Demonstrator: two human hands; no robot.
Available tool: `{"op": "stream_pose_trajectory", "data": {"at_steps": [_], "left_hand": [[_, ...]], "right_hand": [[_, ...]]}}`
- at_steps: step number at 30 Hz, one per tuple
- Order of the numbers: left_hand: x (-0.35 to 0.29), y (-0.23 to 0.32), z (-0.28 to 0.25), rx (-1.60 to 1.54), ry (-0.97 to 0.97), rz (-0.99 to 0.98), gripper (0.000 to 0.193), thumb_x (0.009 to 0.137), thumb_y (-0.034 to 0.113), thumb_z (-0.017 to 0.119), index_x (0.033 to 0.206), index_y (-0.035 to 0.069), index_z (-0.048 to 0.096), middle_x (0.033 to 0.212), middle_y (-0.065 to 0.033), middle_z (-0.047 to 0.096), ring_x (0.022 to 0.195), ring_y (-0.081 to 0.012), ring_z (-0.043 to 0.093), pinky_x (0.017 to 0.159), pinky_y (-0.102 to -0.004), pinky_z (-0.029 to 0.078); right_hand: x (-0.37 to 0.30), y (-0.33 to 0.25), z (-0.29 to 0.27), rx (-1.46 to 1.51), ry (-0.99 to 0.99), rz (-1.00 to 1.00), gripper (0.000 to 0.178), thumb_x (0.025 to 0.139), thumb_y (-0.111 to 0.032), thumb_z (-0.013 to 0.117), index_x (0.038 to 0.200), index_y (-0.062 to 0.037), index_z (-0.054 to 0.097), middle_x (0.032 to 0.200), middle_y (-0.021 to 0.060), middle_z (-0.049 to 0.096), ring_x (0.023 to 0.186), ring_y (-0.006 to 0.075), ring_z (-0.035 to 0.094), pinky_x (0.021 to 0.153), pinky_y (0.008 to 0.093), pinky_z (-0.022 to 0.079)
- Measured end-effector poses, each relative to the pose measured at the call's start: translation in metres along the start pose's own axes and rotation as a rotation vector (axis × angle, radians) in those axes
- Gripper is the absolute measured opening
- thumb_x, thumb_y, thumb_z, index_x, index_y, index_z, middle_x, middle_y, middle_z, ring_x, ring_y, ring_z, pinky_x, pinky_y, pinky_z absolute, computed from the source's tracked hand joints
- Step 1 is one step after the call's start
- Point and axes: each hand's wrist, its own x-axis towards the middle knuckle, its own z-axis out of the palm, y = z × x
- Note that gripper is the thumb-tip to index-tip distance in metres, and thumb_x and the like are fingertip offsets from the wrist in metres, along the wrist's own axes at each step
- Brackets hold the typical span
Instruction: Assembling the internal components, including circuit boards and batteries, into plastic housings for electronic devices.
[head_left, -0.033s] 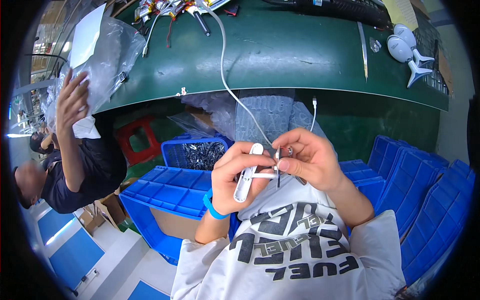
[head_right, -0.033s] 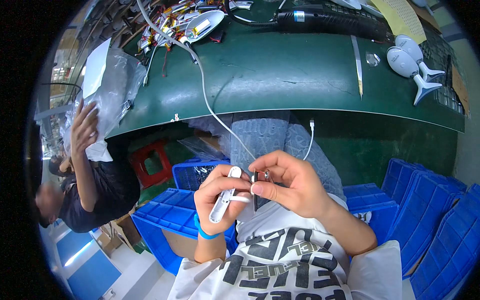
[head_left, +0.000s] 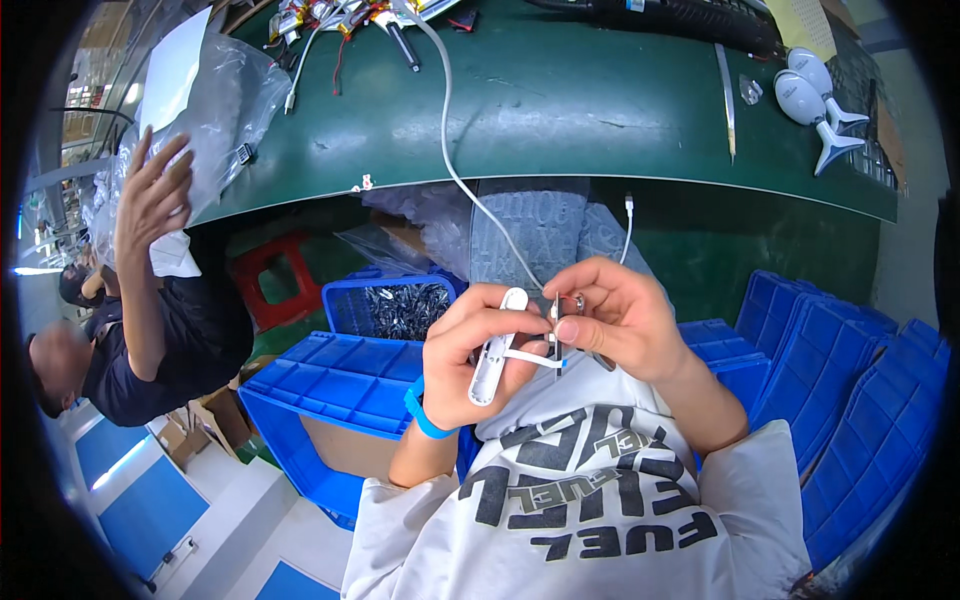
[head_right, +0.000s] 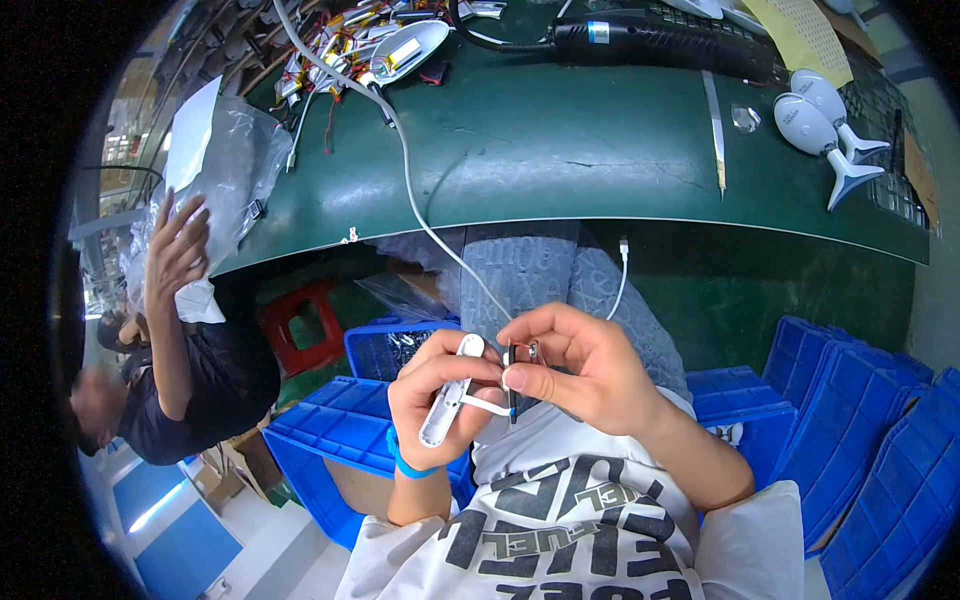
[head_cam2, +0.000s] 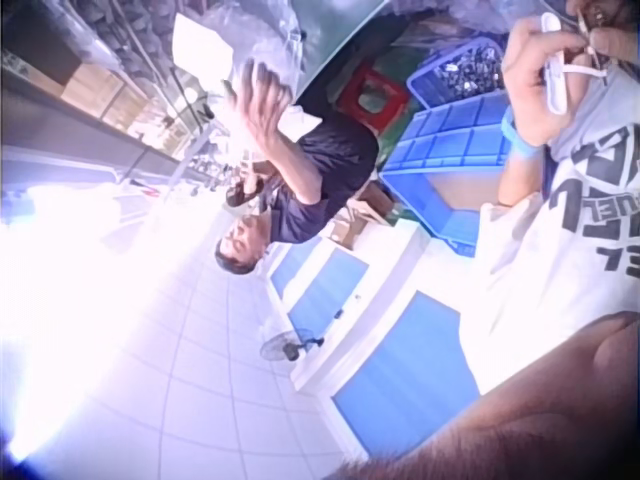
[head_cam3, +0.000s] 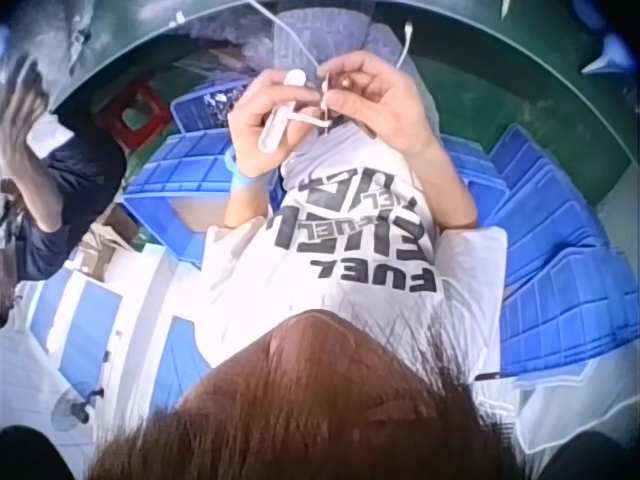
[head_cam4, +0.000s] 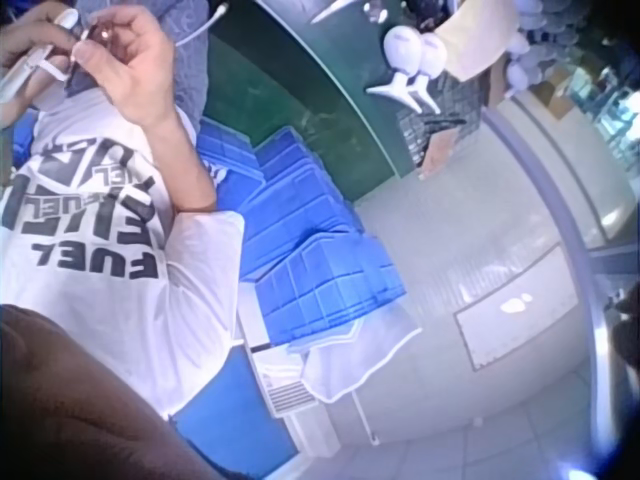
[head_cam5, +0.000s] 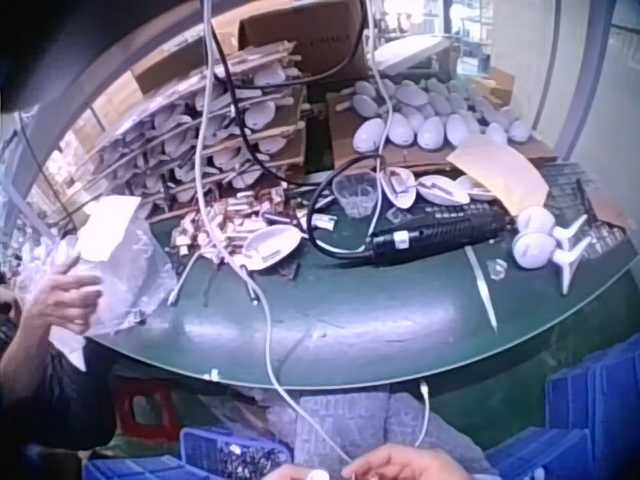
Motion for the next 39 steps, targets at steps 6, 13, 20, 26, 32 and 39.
{"op": "stream_pose_trajectory", "data": {"at_steps": [6,13,20,26,32,39], "left_hand": [[0.004,0.004,-0.004,0.119,-0.072,0.037,0.031,0.065,0.000,0.076,0.094,0.005,0.068,0.097,-0.0119,0.062,0.083,-0.0239,0.066,0.070,-0.0288,0.052],[0.004,0.003,0.001,0.255,-0.045,0.092,0.030,0.063,0.003,0.075,0.091,0.005,0.066,0.094,-0.0120,0.061,0.078,-0.0256,0.065,0.064,-0.0313,0.053],[0.004,0.000,0.002,0.282,-0.019,0.145,0.021,0.066,0.008,0.072,0.085,0.003,0.063,0.086,-0.0133,0.060,0.068,-0.0231,0.061,0.060,-0.0289,0.049],[0.003,-0.003,0.002,0.273,0.008,0.125,0.021,0.067,0.006,0.071,0.086,0.002,0.063,0.087,-0.0138,0.062,0.071,-0.0226,0.062,0.060,-0.0289,0.049],[0.001,-0.004,-0.007,0.116,-0.068,0.026,0.026,0.074,0.005,0.080,0.095,0.004,0.065,0.094,-0.0125,0.063,0.077,-0.0226,0.066,0.065,-0.0289,0.052],[-0.002,-0.003,-0.004,-0.009,-0.099,-0.062,0.027,0.082,0.011,0.075,0.103,0.004,0.060,0.099,-0.0123,0.062,0.080,-0.0238,0.063,0.069,-0.0321,0.051]], "right_hand": [[0.001,0.000,0.000,-0.115,-0.037,0.028,0.031,0.087,-0.001,0.068,0.116,0.0027,0.055,0.095,0.0030,0.063,0.083,0.0043,0.056,0.073,0.0192,0.045],[0.004,-0.002,0.002,-0.252,-0.043,0.017,0.030,0.085,0.002,0.067,0.113,0.0011,0.056,0.095,0.0001,0.062,0.083,0.0025,0.054,0.071,0.0176,0.041],[0.002,0.005,-0.001,-0.302,-0.061,0.070,0.029,0.085,0.002,0.068,0.112,-0.0004,0.056,0.096,0.0009,0.061,0.085,0.0023,0.053,0.071,0.0176,0.041],[0.005,-0.002,0.003,-0.326,-0.046,0.047,0.028,0.087,-0.001,0.067,0.112,-0.0004,0.056,0.093,0.0003,0.059,0.084,0.0031,0.053,0.073,0.0180,0.042],[0.005,0.002,-0.008,-0.298,-0.021,-0.024,0.027,0.088,-0.006,0.067,0.113,-0.0013,0.056,0.089,-0.0008,0.063,0.083,0.0034,0.057,0.074,0.0197,0.044],[0.005,0.001,-0.005,-0.210,0.023,-0.034,0.029,0.088,-0.003,0.066,0.115,0.0002,0.055,0.095,0.0011,0.061,0.087,0.0048,0.056,0.077,0.0205,0.045]]}}
